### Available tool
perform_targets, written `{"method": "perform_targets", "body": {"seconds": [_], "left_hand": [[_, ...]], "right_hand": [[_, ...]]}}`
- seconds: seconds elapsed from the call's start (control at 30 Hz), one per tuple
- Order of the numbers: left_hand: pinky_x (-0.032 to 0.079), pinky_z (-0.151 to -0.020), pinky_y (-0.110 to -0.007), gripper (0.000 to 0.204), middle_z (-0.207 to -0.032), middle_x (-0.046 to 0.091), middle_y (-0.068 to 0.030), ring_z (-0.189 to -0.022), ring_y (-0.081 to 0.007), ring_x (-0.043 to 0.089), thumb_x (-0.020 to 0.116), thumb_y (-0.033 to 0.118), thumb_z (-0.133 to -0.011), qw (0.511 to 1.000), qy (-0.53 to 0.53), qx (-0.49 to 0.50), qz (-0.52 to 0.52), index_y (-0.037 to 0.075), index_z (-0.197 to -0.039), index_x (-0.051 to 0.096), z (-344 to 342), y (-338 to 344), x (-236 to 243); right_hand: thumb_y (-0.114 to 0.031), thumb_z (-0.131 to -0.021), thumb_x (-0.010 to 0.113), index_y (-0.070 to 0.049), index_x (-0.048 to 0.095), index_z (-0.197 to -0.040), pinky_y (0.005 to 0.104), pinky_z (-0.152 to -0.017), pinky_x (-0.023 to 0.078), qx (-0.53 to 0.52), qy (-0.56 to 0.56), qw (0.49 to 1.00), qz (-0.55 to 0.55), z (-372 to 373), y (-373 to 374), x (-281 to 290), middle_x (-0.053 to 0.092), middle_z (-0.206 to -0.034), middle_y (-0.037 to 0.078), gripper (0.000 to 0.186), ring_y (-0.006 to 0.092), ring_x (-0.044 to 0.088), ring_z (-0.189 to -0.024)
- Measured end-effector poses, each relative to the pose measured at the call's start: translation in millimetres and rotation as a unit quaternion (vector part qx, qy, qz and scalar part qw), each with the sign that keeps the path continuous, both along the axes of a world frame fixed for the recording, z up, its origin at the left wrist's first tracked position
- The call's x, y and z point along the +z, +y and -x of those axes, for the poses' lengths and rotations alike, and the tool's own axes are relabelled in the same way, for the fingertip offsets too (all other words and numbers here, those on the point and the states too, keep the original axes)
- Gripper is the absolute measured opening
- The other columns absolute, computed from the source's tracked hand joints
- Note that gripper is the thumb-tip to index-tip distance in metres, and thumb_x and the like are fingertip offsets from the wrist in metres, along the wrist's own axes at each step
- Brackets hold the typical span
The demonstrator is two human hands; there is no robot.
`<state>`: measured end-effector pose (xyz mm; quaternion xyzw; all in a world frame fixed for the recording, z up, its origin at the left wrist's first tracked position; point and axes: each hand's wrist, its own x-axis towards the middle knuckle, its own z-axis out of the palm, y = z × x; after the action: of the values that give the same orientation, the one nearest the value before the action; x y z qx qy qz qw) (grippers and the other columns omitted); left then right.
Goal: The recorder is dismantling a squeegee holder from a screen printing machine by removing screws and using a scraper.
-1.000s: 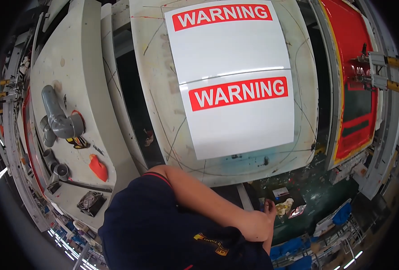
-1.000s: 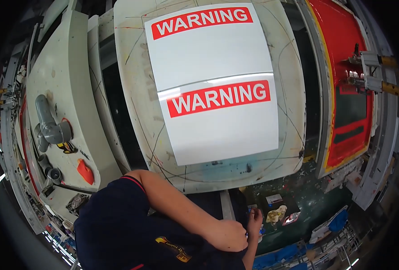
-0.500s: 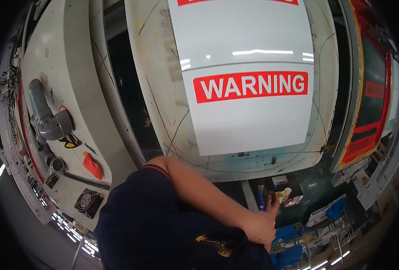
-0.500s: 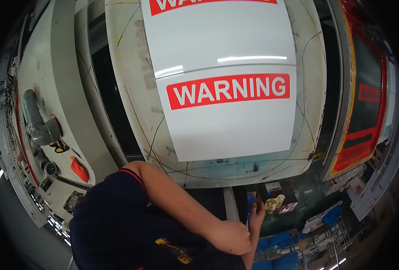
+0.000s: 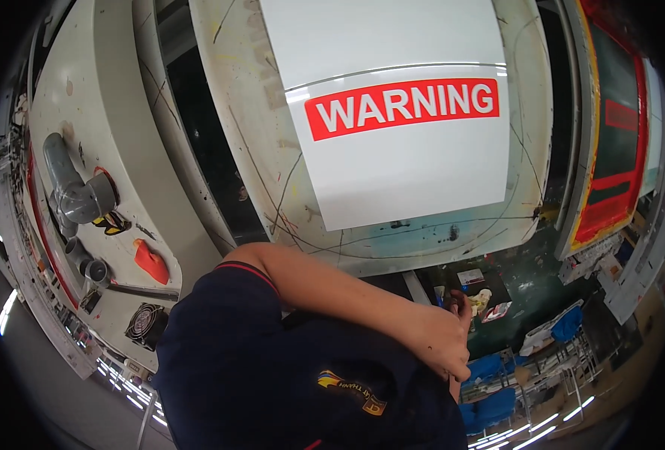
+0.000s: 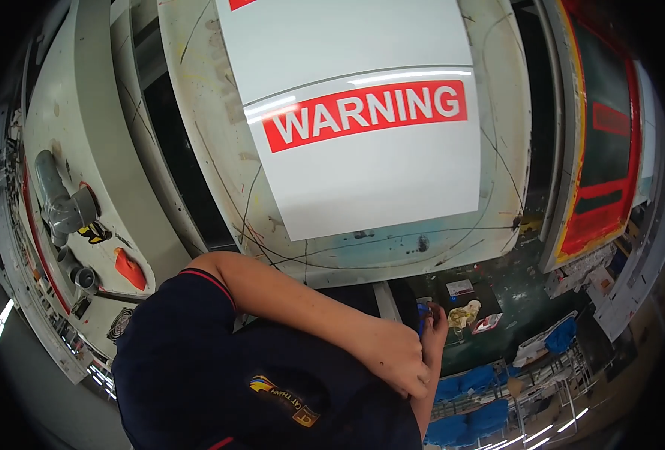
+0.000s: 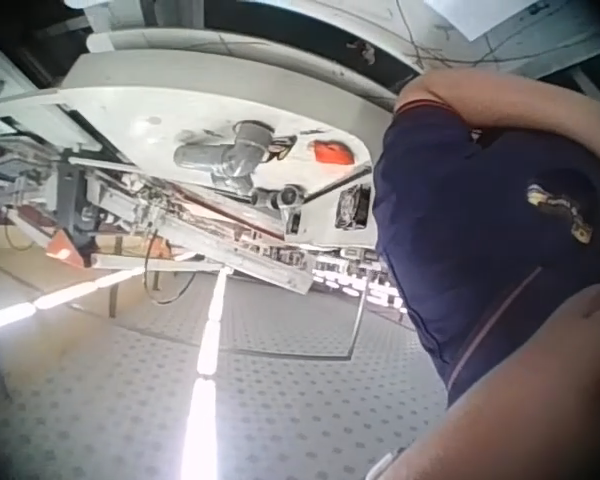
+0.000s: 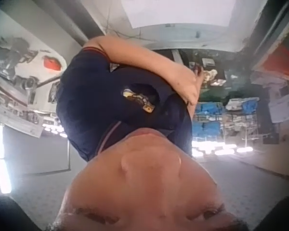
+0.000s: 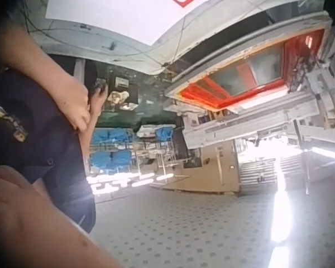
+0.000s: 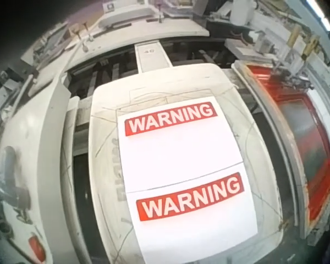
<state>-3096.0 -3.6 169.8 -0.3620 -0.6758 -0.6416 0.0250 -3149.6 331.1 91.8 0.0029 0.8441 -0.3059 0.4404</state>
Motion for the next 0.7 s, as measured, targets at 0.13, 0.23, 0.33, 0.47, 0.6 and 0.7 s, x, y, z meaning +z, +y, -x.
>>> {"method": "perform_targets", "body": {"seconds": [0.13, 0.23, 0.33, 0.47, 0.6, 0.7], "left_hand": [[0.058, -0.062, -0.044, 0.027, -0.103, 0.066, -0.0075, -0.086, -0.0305, 0.072, 0.063, 0.034, -0.097, 0.997, -0.003, 0.042, -0.059, 0.009, -0.096, 0.055, -1.5, 17.8, -4.8], [0.058, -0.063, -0.044, 0.027, -0.106, 0.066, -0.0072, -0.089, -0.0289, 0.071, 0.064, 0.034, -0.098, 1.0, 0.002, 0.021, -0.016, 0.008, -0.095, 0.055, 1.3, 27.4, -2.6], [0.06, -0.066, -0.042, 0.027, -0.114, 0.068, -0.0076, -0.098, -0.0285, 0.071, 0.063, 0.035, -0.099, 1.0, -0.012, 0.001, -0.014, 0.009, -0.098, 0.056, 0.2, 47.3, -0.7], [0.061, -0.072, -0.04, 0.028, -0.127, 0.067, -0.009, -0.107, -0.03, 0.071, 0.062, 0.037, -0.101, 0.997, -0.018, -0.065, 0.041, 0.01, -0.104, 0.06, 7.8, 62.1, 11.1], [0.063, -0.084, -0.035, 0.025, -0.126, 0.072, -0.0084, -0.107, -0.029, 0.074, 0.077, 0.029, -0.09, 0.999, -0.016, -0.004, 0.038, 0.012, -0.104, 0.067, 9.3, 84.4, 28.9], [0.064, -0.083, -0.037, 0.028, -0.124, 0.073, -0.0075, -0.107, -0.027, 0.075, 0.083, 0.026, -0.08, 0.99, -0.021, 0.017, 0.141, 0.008, -0.088, 0.063, 10.0, 100.2, 41.7]], "right_hand": [[0.008, -0.094, 0.047, 0.004, 0.059, -0.128, 0.0272, -0.08, 0.049, -0.102, -0.033, 0.994, 0.019, -7.9, 27.4, -4.1, 0.065, -0.118, 0.011, 0.036, 0.0142, 0.06, -0.089], [0.008, -0.093, 0.046, 0.003, 0.059, -0.128, 0.026, -0.075, 0.047, -0.104, -0.02, 0.993, 0.043, -15.0, 45.1, -8.7, 0.066, -0.112, 0.011, 0.037, 0.013, 0.061, -0.085], [0.007, -0.095, 0.045, 0.0, 0.057, -0.132, 0.0226, -0.069, 0.044, -0.136, 0.025, 0.989, 0.044, -29.2, 59.3, -6.9, 0.069, -0.095, 0.007, 0.039, 0.0105, 0.06, -0.078], [0.0, -0.102, 0.048, -0.001, 0.049, -0.138, 0.0256, -0.078, 0.049, -0.141, 0.047, 0.988, 0.037, -50.0, 110.5, -22.9, 0.074, -0.1, 0.008, 0.036, 0.0142, 0.067, -0.087], [-0.011, -0.106, 0.054, 0.001, 0.047, -0.124, 0.0328, -0.086, 0.054, -0.134, 0.1, 0.986, 0.0, -58.2, 128.7, -40.4, 0.077, -0.101, 0.014, 0.022, 0.0225, 0.073, -0.096], [-0.009, -0.104, 0.056, -0.001, 0.052, -0.114, 0.0305, -0.08, 0.053, -0.212, 0.088, 0.973, 0.016, -79.3, 167.3, -65.7, 0.075, -0.095, 0.011, 0.014, 0.0172, 0.07, -0.09]]}}
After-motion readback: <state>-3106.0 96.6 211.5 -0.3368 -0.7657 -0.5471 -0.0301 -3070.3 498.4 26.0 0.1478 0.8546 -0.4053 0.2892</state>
